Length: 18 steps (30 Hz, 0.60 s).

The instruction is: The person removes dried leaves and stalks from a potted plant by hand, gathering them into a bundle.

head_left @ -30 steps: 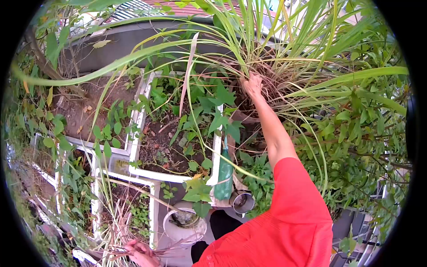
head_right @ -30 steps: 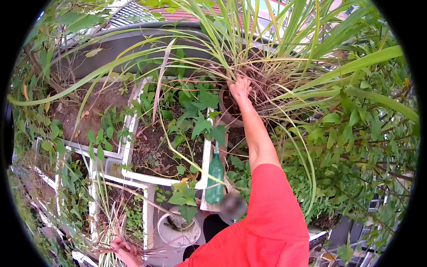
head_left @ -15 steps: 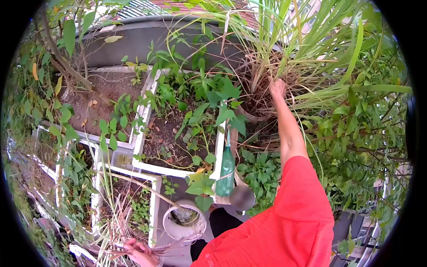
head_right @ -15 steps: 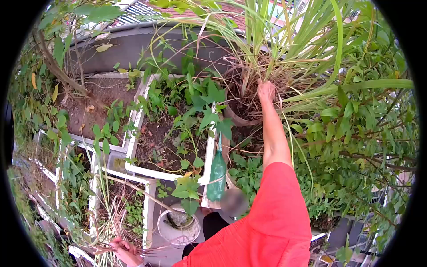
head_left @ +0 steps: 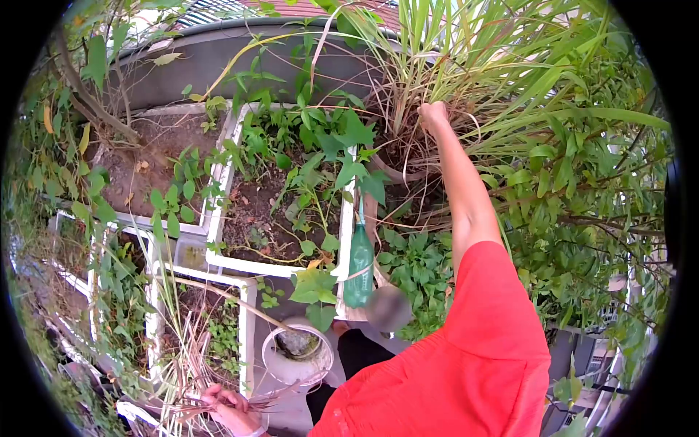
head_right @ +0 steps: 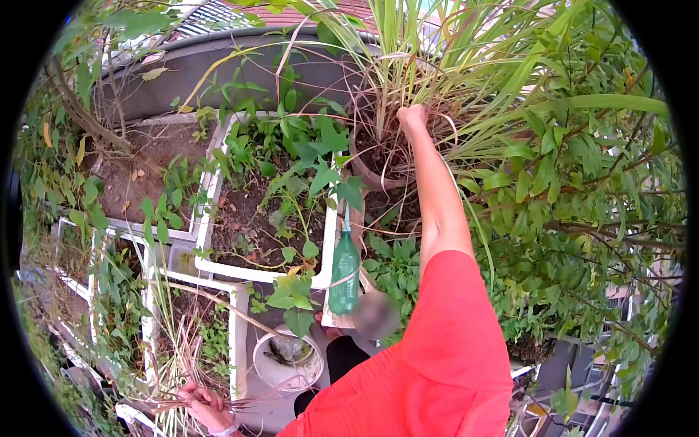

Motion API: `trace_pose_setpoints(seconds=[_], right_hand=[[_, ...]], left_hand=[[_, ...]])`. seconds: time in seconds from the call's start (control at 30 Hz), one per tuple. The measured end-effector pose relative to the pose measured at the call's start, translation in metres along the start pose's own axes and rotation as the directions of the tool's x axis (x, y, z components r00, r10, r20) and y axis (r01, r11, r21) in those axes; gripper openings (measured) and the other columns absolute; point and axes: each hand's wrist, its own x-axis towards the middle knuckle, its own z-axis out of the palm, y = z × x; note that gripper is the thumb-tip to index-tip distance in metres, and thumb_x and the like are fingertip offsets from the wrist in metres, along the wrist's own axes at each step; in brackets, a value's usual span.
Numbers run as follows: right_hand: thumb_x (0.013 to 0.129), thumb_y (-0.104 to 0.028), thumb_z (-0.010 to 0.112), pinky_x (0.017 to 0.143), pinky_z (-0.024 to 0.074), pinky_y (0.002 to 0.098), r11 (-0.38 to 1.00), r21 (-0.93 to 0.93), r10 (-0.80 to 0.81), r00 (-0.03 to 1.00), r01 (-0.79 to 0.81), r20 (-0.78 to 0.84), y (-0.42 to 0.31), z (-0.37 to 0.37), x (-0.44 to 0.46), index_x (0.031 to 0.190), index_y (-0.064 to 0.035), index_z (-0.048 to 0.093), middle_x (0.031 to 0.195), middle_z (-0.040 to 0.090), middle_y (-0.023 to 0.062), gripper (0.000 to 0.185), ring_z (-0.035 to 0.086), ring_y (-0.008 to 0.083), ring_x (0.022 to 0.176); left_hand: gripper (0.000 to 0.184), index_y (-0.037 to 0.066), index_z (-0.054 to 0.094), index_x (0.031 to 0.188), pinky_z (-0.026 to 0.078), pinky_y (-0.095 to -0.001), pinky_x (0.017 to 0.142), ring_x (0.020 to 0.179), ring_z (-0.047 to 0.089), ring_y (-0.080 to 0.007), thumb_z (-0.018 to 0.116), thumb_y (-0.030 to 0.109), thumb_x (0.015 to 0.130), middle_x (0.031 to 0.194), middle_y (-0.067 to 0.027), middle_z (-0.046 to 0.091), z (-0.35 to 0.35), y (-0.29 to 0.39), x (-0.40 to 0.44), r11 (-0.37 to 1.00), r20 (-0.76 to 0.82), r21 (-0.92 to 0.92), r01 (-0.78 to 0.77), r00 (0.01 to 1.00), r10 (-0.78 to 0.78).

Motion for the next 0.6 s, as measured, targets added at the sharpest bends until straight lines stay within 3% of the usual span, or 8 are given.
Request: trace_pose_setpoints(seconds=[0.13,0.27,0.33,0.43,0.5,0.53,0.57,0.6], right_hand=[[0.076,-0.015,0.055,0.065,0.0508,0.0343,0.983,-0.03,0.184,0.972,-0.181,0.144,0.001,-0.018,-0.079,0.107,0.0053,0.05,0.099,0.055,0.0178,0.037,0.058,0.0284,0.081],[0.075,-0.011,0.05,0.077,0.0468,0.0347,0.898,-0.018,-0.425,0.875,0.441,0.233,0.017,0.001,-0.227,0.122,-0.0055,0.044,0.115,0.05,0.0215,0.048,0.051,0.0324,0.101],[0.072,-0.007,0.048,0.078,0.0454,0.038,0.831,0.044,-0.535,0.775,0.554,0.338,0.031,0.009,-0.26,0.112,-0.007,0.054,0.109,0.052,0.0214,0.04,0.051,0.0338,0.099],[0.069,-0.006,0.054,0.062,0.047,0.0416,0.588,-0.484,-0.664,0.729,0.648,0.168,0.027,-0.001,-0.281,0.086,-0.0035,0.06,0.087,0.055,0.0153,0.018,0.057,0.0319,0.072],[0.069,-0.007,0.056,0.059,0.0467,0.0405,0.656,-0.351,-0.696,0.715,0.668,0.06,0.016,-0.016,-0.282,0.084,-0.0036,0.059,0.087,0.055,0.0139,0.016,0.057,0.032,0.069],[0.069,-0.008,0.057,0.058,0.0466,0.04,0.68,-0.283,-0.704,0.71,0.677,0.007,0.015,-0.022,-0.28,0.083,-0.0037,0.059,0.087,0.055,0.0133,0.014,0.057,0.0321,0.068],[0.07,-0.008,0.058,0.056,0.0455,0.039,0.619,-0.101,-0.785,0.609,0.779,-0.111,0.015,-0.023,-0.272,0.081,-0.0037,0.057,0.081,0.056,0.0123,0.012,0.056,0.0328,0.065],[0.072,-0.008,0.056,0.058,0.046,0.0358,0.668,0.009,-0.738,0.663,0.744,-0.126,0.017,-0.023,-0.264,0.085,-0.0036,0.059,0.076,0.058,0.0133,0.014,0.058,0.0295,0.066]], left_hand=[[0.041,0.004,0.046,0.084,0.015,-0.0191,0.028,0.035,0.022,-0.0036,0.038,0.044,0.088,0.051,0.0029,0.032,-0.009,0.005,-0.002,1.0,0.013,-0.001,0.025,1.0,-0.025],[0.041,0.004,0.046,0.084,0.015,-0.0199,0.028,0.034,0.021,-0.0036,0.037,0.043,0.089,0.049,0.0035,0.031,-0.022,0.01,0.0,1.0,0.067,0.005,0.009,0.998,-0.009],[0.041,0.004,0.046,0.085,0.014,-0.0199,0.029,0.034,0.021,-0.0034,0.037,0.043,0.089,0.049,0.0035,0.031,-0.034,0.015,0.001,1.0,0.117,0.014,-0.02,0.993,0.018],[0.041,0.004,0.045,0.086,0.013,-0.0198,0.029,0.034,0.02,-0.0031,0.038,0.044,0.088,0.05,0.0035,0.03,-0.052,0.02,-0.003,0.999,0.055,0.035,-0.023,0.998,0.021],[0.04,0.004,0.044,0.085,0.013,-0.02,0.028,0.034,0.021,-0.0039,0.039,0.044,0.088,0.049,0.0031,0.03,-0.058,0.016,-0.006,0.994,0.023,0.092,-0.066,0.998,0.064],[0.037,0.009,0.047,0.082,0.02,-0.0212,0.029,0.033,0.028,-0.0079,0.037,0.044,0.088,0.048,0.0014,0.035,-0.06,0.02,-0.006,0.963,-0.164,0.226,0.149,0.98,-0.113],[0.036,0.009,0.047,0.081,0.02,-0.0217,0.029,0.033,0.027,-0.008,0.036,0.043,0.089,0.048,0.0013,0.035,-0.058,0.017,-0.009,0.968,-0.158,0.214,0.134,0.982,-0.102],[0.036,0.009,0.047,0.08,0.02,-0.0221,0.029,0.032,0.026,-0.0081,0.036,0.041,0.089,0.049,0.0011,0.035,-0.053,0.013,-0.01,0.973,-0.149,0.198,0.118,0.985,-0.089]])
